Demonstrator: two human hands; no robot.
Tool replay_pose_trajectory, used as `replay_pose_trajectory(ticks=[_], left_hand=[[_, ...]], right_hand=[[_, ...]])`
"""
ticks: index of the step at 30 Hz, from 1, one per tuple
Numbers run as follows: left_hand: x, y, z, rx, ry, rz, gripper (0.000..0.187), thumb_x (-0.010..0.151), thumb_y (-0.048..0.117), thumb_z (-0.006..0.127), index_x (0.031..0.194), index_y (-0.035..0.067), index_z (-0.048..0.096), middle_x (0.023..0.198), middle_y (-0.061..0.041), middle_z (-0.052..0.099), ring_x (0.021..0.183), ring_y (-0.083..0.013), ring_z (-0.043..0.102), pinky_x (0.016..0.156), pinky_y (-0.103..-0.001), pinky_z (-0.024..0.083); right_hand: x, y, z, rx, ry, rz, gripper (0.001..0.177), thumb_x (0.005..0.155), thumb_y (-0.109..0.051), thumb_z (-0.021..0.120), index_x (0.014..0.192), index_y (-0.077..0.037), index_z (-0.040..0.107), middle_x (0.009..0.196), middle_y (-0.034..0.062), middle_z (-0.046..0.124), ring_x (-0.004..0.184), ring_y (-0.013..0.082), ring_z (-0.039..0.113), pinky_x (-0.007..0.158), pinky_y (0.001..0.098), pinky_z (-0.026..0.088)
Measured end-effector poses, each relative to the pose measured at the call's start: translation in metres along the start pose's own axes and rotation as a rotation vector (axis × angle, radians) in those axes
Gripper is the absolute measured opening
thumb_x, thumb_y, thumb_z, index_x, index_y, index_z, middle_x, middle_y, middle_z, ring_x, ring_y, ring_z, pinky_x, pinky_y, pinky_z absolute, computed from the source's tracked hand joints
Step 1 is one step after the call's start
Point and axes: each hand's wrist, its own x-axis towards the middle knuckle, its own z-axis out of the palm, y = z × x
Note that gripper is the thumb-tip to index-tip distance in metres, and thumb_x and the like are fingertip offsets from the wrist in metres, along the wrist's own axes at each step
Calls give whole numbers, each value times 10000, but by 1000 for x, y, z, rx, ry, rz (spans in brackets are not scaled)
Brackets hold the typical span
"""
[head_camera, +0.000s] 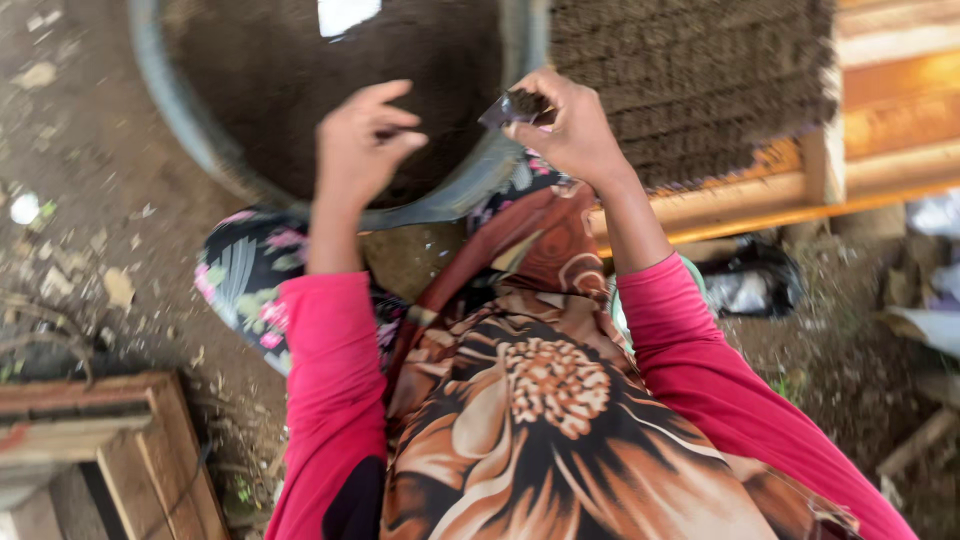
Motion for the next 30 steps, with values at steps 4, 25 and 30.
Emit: replay_pose_trajectory(ticks=[4, 25, 30], left_hand=[[-10, -29, -19, 184, 184, -177, 432, 771, 0, 836, 1183, 26, 710, 909, -104, 768, 741, -160, 707, 757, -285, 595], [-37, -119, -3, 718, -11, -695, 144, 923, 76, 777, 1044, 12, 733, 830, -148, 729, 804, -348, 732, 648, -453, 633], [-38, -134, -1, 798, -39, -695, 144, 923, 128, 783, 1037, 50, 742, 813, -137, 732, 770, -333, 738, 644, -460, 634]], right_hand=[[-54, 105, -82, -205, 249, -88, 233, 896, -35, 798, 1074, -38, 649, 975, 85, 648, 824, 183, 591, 693, 290, 461], [-219, 484, -209, -700, 787, 679, 275, 793, -26, 774, 1043, -141, 762, 844, 153, 724, 905, 401, 711, 781, 484, 583], [-210, 449, -194, -576, 706, 714, 338, 783, -3, 758, 1077, -171, 754, 921, 159, 737, 990, 403, 684, 860, 484, 557]])
